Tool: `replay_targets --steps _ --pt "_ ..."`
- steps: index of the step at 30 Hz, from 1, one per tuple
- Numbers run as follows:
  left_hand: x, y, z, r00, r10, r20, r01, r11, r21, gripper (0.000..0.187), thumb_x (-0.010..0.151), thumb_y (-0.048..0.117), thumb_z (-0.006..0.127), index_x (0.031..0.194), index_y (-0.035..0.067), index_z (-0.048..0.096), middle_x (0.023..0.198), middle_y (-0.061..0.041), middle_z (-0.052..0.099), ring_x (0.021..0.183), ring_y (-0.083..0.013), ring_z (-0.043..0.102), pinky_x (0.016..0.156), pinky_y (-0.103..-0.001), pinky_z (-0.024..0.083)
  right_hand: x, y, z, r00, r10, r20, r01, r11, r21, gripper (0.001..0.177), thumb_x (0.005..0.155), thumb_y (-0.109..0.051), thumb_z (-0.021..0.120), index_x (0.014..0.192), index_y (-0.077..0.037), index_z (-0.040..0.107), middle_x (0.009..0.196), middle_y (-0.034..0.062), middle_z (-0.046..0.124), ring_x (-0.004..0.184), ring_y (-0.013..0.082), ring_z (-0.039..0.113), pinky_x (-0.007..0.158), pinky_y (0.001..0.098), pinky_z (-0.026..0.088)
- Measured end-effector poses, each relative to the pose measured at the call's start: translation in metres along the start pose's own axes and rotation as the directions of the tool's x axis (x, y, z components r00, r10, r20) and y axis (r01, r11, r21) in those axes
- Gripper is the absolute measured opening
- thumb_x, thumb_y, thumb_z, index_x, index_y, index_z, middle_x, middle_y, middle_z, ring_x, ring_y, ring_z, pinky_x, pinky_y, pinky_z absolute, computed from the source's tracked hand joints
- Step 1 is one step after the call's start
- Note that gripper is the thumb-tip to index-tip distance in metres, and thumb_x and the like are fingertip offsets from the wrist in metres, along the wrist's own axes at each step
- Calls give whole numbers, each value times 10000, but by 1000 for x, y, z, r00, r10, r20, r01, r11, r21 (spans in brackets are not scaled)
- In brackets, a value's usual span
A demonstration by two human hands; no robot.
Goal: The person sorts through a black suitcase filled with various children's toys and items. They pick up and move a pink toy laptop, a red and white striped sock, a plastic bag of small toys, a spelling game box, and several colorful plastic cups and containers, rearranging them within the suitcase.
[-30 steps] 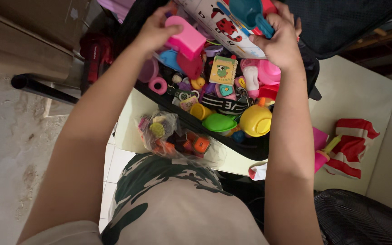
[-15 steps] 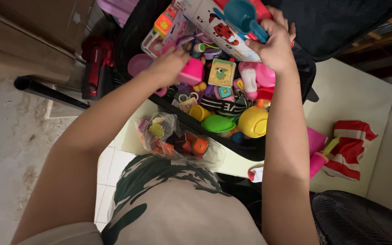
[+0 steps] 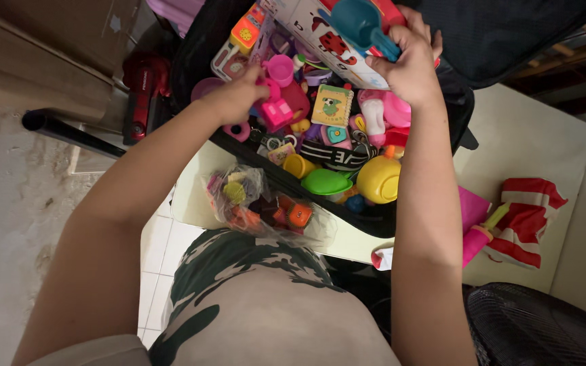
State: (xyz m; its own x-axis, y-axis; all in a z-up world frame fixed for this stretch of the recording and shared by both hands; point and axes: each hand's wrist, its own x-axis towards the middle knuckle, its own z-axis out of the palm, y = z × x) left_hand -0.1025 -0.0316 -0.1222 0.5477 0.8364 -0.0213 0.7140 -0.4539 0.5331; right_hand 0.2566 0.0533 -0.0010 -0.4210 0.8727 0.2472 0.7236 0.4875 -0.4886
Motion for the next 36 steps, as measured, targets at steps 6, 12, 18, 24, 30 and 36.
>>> replay_targets --steps 6,12,18,24,30,36 --pt "5 -11 -4 983 -10 -185 -50 948 -315 509 715 -140 664 1185 56 667 1289 -178 570 1259 -371 567 1070 -401 474 1 -1 0 1000 -6 -5 6 1000 12 334 815 -177 933 921 -89 629 1570 62 512 1465 317 450 1190 708 27" --pt "5 -22 -33 890 -442 -109 430 895 -117 260 892 131 723 1132 33 735 1187 -223 694 1118 -392 679 927 -449 554 1 0 0 1000 2 3 -2 1000 8 325 818 -175 930 920 -91 634 1564 68 519 1463 321 449 1192 708 33" --pt "-6 -31 -18 733 -599 324 500 796 340 552 706 396 872 1122 57 739 1195 -199 704 1122 -356 687 944 -439 548 2 0 0 1000 -8 -1 8 1000 -1 337 816 -170 931 919 -87 621 1563 76 521 1464 327 461 1193 711 49" --pt "-5 -29 -13 716 -642 275 563 763 318 616 674 335 830 1202 26 750 1194 -187 765 1143 -359 721 956 -453 582 0 -1 -2 1000 7 14 -7 1000 15 318 839 -172 919 911 -92 619 1581 68 514 1455 317 476 1195 711 27" --pt "-2 -17 -16 850 -508 -141 524 843 119 676 707 104 804 1342 74 576 1301 -185 641 1217 -423 584 915 -489 543 0 -1 -2 1000 -11 8 11 1000 21 318 848 -175 923 919 -86 627 1579 67 518 1441 319 475 1191 701 28" --pt "17 -10 21 957 -173 -231 255 883 395 539 783 33 744 1305 44 614 1298 -213 611 1256 -419 546 939 -510 529 -1 0 -2 999 -51 2 51 999 0 315 856 -164 920 921 -74 625 1593 67 508 1397 325 489 1197 685 42"
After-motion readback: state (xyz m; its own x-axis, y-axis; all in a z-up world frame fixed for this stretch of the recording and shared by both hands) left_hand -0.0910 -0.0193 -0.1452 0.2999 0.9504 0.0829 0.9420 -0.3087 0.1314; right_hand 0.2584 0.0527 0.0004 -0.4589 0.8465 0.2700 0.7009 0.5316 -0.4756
